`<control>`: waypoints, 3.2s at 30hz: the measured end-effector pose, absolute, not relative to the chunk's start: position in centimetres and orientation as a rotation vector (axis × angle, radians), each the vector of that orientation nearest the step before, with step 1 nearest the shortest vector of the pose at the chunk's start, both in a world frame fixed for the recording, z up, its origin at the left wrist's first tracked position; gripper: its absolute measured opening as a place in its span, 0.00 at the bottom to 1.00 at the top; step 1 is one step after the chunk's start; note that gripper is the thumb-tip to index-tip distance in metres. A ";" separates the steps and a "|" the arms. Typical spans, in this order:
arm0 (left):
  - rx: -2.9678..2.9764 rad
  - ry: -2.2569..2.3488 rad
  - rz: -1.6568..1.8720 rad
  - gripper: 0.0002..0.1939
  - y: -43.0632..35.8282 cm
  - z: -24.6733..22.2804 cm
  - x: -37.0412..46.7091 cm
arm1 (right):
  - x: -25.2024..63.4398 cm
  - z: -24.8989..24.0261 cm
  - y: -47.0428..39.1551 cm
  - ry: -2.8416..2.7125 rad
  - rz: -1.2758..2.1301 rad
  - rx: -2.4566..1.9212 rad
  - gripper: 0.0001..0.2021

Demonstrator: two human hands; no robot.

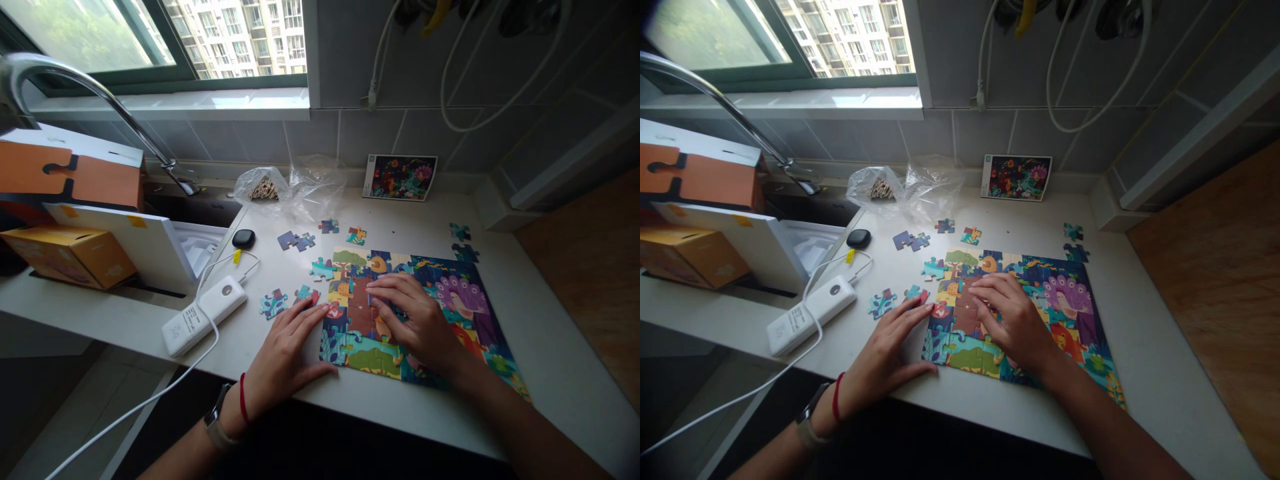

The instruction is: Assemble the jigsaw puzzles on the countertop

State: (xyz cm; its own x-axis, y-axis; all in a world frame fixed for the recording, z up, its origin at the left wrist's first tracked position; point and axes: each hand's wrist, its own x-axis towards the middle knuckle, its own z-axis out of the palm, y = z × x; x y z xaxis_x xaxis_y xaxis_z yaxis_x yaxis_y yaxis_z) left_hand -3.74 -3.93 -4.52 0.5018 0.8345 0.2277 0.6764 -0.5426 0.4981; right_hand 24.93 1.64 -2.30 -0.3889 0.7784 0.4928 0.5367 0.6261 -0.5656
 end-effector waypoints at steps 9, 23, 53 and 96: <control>2.396 1.270 0.630 0.44 -4.0 -4.7 -3.8 | 25.3 -2.1 2.0 -2.093 0.423 -1.034 0.09; 2.447 1.234 0.703 0.32 -3.9 -4.7 -3.7 | 23.8 -3.5 0.8 -2.432 0.565 -0.824 0.13; 2.930 0.578 0.810 0.13 -2.3 -1.8 -3.8 | 23.5 -3.9 0.4 -2.492 0.459 -0.832 0.11; 2.697 0.830 0.842 0.08 -2.3 -4.6 -2.9 | 23.3 -4.3 0.1 -2.523 0.466 -0.879 0.13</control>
